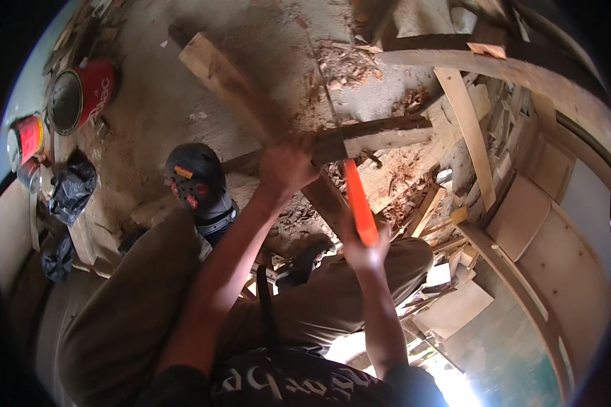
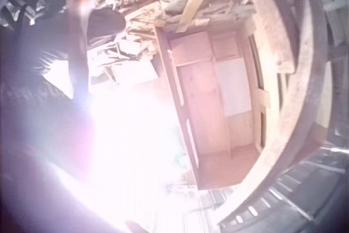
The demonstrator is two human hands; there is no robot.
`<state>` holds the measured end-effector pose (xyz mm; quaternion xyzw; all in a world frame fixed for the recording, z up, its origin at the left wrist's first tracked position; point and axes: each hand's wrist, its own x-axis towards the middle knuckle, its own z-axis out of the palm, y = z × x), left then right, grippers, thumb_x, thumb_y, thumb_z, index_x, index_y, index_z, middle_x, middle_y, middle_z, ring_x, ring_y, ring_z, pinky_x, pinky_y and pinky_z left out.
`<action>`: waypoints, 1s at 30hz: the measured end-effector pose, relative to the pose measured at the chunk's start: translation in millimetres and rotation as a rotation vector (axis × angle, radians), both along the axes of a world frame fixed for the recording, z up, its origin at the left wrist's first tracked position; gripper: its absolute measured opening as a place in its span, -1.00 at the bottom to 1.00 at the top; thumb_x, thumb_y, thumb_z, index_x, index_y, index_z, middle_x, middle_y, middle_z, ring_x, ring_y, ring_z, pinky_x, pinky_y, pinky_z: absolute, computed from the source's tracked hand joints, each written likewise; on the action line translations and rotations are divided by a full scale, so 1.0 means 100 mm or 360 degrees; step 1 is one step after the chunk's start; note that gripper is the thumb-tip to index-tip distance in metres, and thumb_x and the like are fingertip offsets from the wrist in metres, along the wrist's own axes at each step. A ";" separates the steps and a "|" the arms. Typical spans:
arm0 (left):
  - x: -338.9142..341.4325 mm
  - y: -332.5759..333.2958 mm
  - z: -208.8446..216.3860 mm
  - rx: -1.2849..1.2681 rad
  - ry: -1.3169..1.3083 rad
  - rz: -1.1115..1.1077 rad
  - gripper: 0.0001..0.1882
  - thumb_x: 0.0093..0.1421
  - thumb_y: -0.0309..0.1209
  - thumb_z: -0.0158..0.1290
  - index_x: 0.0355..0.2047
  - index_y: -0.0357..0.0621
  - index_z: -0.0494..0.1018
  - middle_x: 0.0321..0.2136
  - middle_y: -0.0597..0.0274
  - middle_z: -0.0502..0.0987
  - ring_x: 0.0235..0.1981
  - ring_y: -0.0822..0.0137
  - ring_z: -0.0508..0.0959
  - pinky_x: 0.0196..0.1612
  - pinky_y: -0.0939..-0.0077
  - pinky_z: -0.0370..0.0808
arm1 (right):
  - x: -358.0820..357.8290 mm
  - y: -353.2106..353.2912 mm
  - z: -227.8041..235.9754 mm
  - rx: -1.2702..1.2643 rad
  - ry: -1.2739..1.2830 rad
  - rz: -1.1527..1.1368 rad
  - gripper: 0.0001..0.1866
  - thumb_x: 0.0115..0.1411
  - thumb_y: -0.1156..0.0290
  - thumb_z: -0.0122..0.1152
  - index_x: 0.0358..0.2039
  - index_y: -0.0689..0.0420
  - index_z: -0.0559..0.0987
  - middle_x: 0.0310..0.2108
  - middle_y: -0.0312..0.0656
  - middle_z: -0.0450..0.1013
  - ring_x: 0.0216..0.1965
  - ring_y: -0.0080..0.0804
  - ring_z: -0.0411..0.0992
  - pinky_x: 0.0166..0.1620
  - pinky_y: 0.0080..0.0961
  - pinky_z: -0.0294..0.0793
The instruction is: The person uses a hand saw to cut a piece of wood on the floor. After cutting, they use a knife to scrape and clean the cut edge of the wood.
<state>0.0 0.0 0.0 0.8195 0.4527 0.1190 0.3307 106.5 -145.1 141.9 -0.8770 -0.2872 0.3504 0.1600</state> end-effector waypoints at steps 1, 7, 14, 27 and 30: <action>0.02 0.02 -0.07 -0.0012 0.0006 -0.0035 -0.53 -0.15 -0.25 0.36 -0.22 -0.11 0.49 -0.25 0.08 0.64 -0.15 0.12 0.65 0.00 0.27 0.57 | -0.01 0.40 -0.32 0.0162 0.0264 -0.0152 -0.74 0.11 0.45 0.28 -0.18 0.27 0.61 -0.44 -0.07 0.59 -0.37 -0.38 0.60 -0.19 -0.50 0.56; -0.07 0.07 -0.05 0.0114 -0.0043 0.0002 -0.54 -0.14 -0.26 0.35 -0.22 -0.11 0.50 -0.30 0.11 0.63 -0.21 0.11 0.64 -0.05 0.22 0.58 | -0.25 -0.86 0.41 0.0178 0.1000 -0.1256 -0.67 0.06 0.42 0.32 -0.15 0.26 0.61 -0.47 -0.01 0.57 -0.44 -0.25 0.60 -0.32 -0.34 0.58; -0.03 0.05 0.00 0.0150 -0.0072 -0.0010 -0.56 -0.14 -0.27 0.35 -0.24 -0.13 0.52 -0.38 0.12 0.63 -0.29 0.11 0.66 -0.09 0.22 0.59 | -0.05 0.06 -0.56 0.0736 -0.0042 0.0276 -0.95 0.11 0.57 0.22 -0.48 0.25 0.57 -0.64 -0.16 0.48 -0.60 -0.33 0.52 -0.51 -0.40 0.44; -0.06 0.04 -0.10 0.0100 -0.0020 -0.0017 -0.58 -0.05 -0.15 0.30 -0.22 -0.09 0.58 -0.46 -0.04 0.64 -0.40 -0.06 0.67 -0.28 0.07 0.61 | 0.02 -0.29 -1.03 0.0973 0.0149 0.0139 -0.93 0.16 0.50 0.24 -0.43 0.22 0.60 -0.60 -0.16 0.49 -0.58 -0.45 0.47 -0.45 -0.43 0.43; -0.01 0.06 0.03 0.0013 0.0144 -0.0100 -0.62 -0.01 -0.13 0.29 -0.28 -0.12 0.57 -0.48 -0.05 0.63 -0.40 -0.05 0.66 -0.29 0.10 0.61 | -0.09 0.18 -0.11 0.0519 0.0040 -0.0005 -0.87 0.16 0.43 0.27 -0.41 0.24 0.60 -0.65 -0.10 0.47 -0.60 -0.36 0.49 -0.44 -0.36 0.47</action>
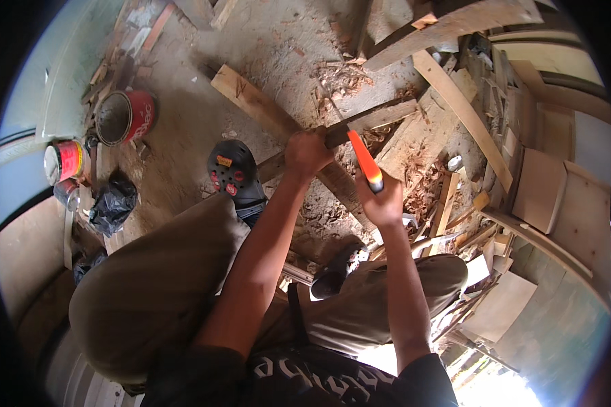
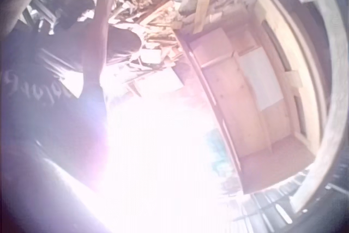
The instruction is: The person uses a hand saw to cut a piece of wood on the floor. After cutting, they use a knife to scrape and clean the cut edge of the wood.
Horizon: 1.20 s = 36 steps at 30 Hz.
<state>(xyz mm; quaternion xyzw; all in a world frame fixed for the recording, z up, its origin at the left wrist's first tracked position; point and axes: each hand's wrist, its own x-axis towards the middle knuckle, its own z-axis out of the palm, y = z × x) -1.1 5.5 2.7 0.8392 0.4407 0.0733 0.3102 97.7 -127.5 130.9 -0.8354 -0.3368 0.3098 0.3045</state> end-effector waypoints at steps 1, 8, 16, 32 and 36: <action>-0.01 0.00 0.00 0.0041 -0.0021 0.0007 -0.61 -0.01 -0.11 0.30 -0.31 -0.13 0.56 -0.48 -0.05 0.63 -0.40 -0.05 0.66 -0.30 0.09 0.60 | -0.07 0.09 0.27 -0.0118 -0.0143 0.0013 -0.84 0.16 0.40 0.28 -0.41 0.25 0.60 -0.66 -0.08 0.47 -0.60 -0.39 0.50 -0.43 -0.33 0.46; -0.08 0.04 -0.09 0.0083 -0.0027 -0.0031 -0.53 -0.01 -0.02 0.32 -0.32 -0.18 0.58 -0.42 -0.08 0.64 -0.32 -0.07 0.66 -0.19 0.06 0.58 | -0.58 -1.46 1.30 0.0344 0.0130 -0.0537 -0.87 0.18 0.49 0.26 -0.44 0.30 0.60 -0.64 -0.27 0.49 -0.57 -0.62 0.42 -0.47 -0.53 0.39; 0.00 0.42 -0.32 -0.0094 0.0339 -0.0387 -0.29 -0.09 0.10 0.38 -0.08 -0.19 0.60 -0.14 -0.18 0.63 -0.06 -0.08 0.62 0.01 0.14 0.54 | -1.36 -2.50 0.92 0.0968 0.0126 -0.0622 -0.86 0.32 0.48 0.08 -0.41 0.18 0.50 -0.69 -0.41 0.30 -0.70 -0.66 0.21 -0.58 -0.66 0.19; -0.75 -0.20 -0.11 0.0094 0.0281 -0.0373 -0.02 0.08 0.03 0.34 0.35 -0.14 0.12 0.32 -0.09 0.20 0.29 -0.11 0.29 0.23 -0.31 0.29 | -1.62 -2.57 1.19 0.0612 0.0126 -0.0717 -0.87 0.21 0.50 0.21 -0.44 0.28 0.52 -0.69 -0.31 0.32 -0.62 -0.67 0.23 -0.54 -0.56 0.26; -0.92 -0.41 -0.28 0.0322 0.0548 -0.0224 -0.02 0.12 -0.10 0.34 0.40 -0.07 0.01 0.31 -0.01 0.19 0.32 -0.06 0.25 0.25 -0.37 0.26 | -1.61 -2.45 1.25 0.0502 -0.0115 -0.0559 -0.89 0.19 0.48 0.24 -0.43 0.25 0.54 -0.69 -0.12 0.40 -0.70 -0.34 0.35 -0.54 -0.44 0.32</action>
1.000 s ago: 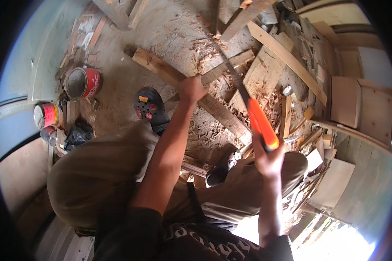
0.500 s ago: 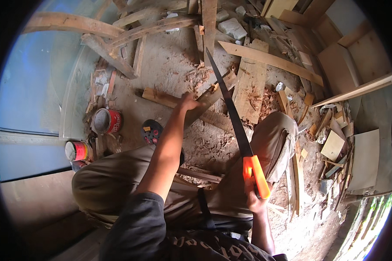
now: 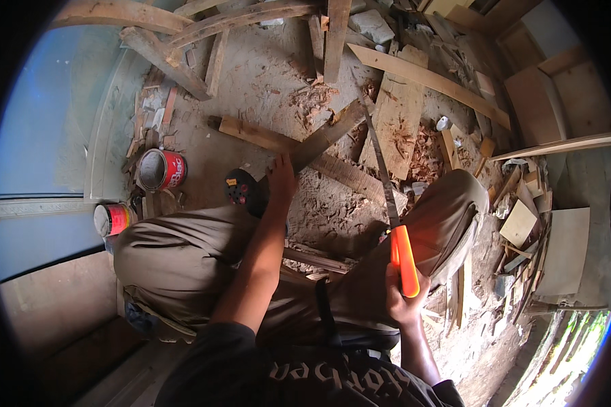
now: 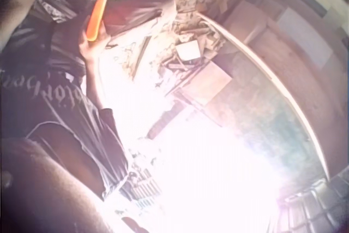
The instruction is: The person uses a hand saw to cut a piece of wood on the floor. After cutting, they use a knife to scrape and clean the cut edge of the wood.
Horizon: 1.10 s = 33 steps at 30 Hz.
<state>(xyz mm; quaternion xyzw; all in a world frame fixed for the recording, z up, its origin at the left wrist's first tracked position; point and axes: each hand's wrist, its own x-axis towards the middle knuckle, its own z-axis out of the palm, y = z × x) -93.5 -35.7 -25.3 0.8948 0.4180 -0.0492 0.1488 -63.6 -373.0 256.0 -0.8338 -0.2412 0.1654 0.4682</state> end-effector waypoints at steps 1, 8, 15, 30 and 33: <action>-0.04 0.03 -0.04 0.0050 0.0047 0.0024 -0.02 0.14 -0.14 0.34 0.40 -0.05 -0.02 0.31 0.00 0.19 0.33 -0.05 0.24 0.26 -0.36 0.25 | 0.00 0.01 0.01 -0.0075 -0.0010 0.0033 -0.91 0.12 0.49 0.26 -0.43 0.23 0.56 -0.63 -0.06 0.45 -0.64 -0.14 0.46 -0.49 -0.39 0.42; 0.09 0.16 -0.03 -0.0167 0.0095 -0.0009 -0.02 0.07 -0.27 0.37 0.39 -0.08 0.04 0.32 0.01 0.22 0.34 -0.06 0.23 0.26 -0.36 0.26 | 0.00 0.09 -0.19 0.0214 -0.0314 0.0241 -0.95 0.04 0.54 0.24 -0.48 0.21 0.54 -0.62 -0.13 0.45 -0.63 -0.20 0.48 -0.48 -0.41 0.46; 0.05 0.93 0.30 -0.0492 0.0175 -0.0457 -0.02 -0.04 -0.31 0.36 0.36 -0.19 0.13 0.14 -0.19 0.46 0.22 -0.20 0.38 0.23 0.14 0.38 | 0.03 0.08 -0.24 0.0320 -0.0339 0.0285 -0.95 0.00 0.55 0.24 -0.47 0.20 0.55 -0.60 -0.13 0.47 -0.60 -0.19 0.51 -0.45 -0.40 0.49; 0.10 0.55 0.14 -0.0322 -0.0284 -0.0004 -0.32 0.25 -0.08 0.16 0.28 -0.06 0.20 0.11 -0.10 0.46 0.15 -0.17 0.44 0.12 -0.40 0.31 | 0.18 0.27 -0.07 -0.0059 0.0281 0.0225 -0.83 0.11 0.47 0.24 -0.31 0.28 0.60 -0.52 -0.01 0.55 -0.48 -0.21 0.61 -0.34 -0.38 0.54; 0.24 0.59 0.13 -0.0290 -0.0148 -0.0020 -0.34 0.22 -0.04 0.19 0.21 -0.06 0.25 0.09 -0.06 0.46 0.15 -0.15 0.44 0.12 -0.43 0.31 | 0.37 0.54 -0.08 -0.0154 0.0307 0.0255 -0.83 0.16 0.41 0.26 -0.36 0.29 0.60 -0.61 -0.03 0.49 -0.59 -0.39 0.51 -0.40 -0.37 0.50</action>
